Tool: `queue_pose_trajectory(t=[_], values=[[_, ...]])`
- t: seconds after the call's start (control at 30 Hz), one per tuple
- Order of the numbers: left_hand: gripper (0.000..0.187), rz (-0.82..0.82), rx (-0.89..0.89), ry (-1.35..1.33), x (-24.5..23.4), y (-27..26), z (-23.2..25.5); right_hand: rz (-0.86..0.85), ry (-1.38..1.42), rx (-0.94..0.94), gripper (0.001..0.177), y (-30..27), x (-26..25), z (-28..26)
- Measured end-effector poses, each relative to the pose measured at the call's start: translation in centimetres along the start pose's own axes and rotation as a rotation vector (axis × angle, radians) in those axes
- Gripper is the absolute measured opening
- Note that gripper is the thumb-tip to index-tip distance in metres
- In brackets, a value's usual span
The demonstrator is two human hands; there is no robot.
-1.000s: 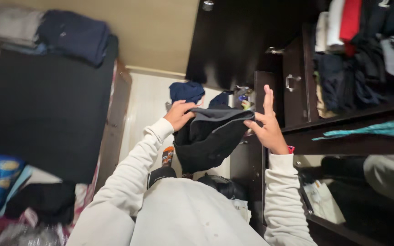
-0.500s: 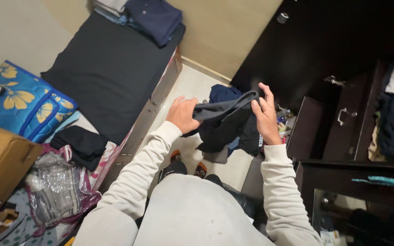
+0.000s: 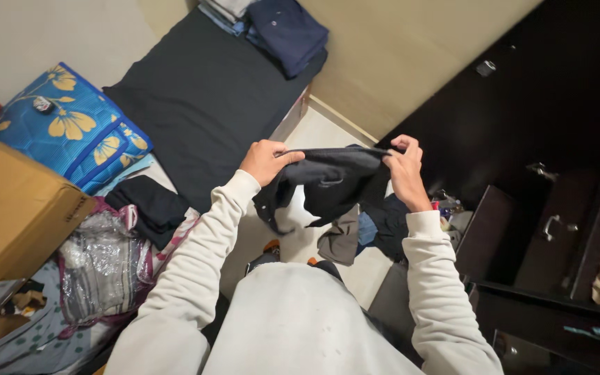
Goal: The person folds a black jacket on a bed by smoothing it out, folding the sleeves inward, and kemudian folding the main body into a square.
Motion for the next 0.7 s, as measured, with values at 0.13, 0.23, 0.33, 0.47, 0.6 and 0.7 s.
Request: queue_pose_trajectory(t=[0.13,0.23,0.33,0.47,0.6,0.7], values=[[0.060,0.033,0.042,0.033,-2.0,0.2,-0.1,-0.164,0.186,0.002,0.022,0.3,2.5,1.2],[0.047,0.027,0.062,-0.133,-3.5,0.3,0.5,-0.255,0.455,0.239,0.039,1.0,3.5,1.8],[0.045,-0.048,0.090,-0.211,-4.1,0.8,0.9,-0.607,0.929,0.459,0.039,1.1,5.5,2.0],[0.049,-0.081,0.060,-0.248,-4.2,1.5,0.7,-0.812,0.773,0.461,0.032,2.9,8.1,2.8],[0.045,-0.054,0.048,-0.321,-3.9,2.0,2.1,-0.629,0.303,0.028,0.024,5.4,8.8,-0.3],[0.047,-0.028,-0.018,-0.188,-4.0,2.3,3.0,-0.170,0.300,-0.316,0.041,5.1,6.8,-5.8]])
Point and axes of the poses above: each hand's wrist, its own y-axis towards the middle knuckle, its own x-axis out of the palm, z = x × y, the point moved 5 cm from there along y, towards the middle knuckle, and after that the axes turned 3 degrees about z, right-handed, at the moved point
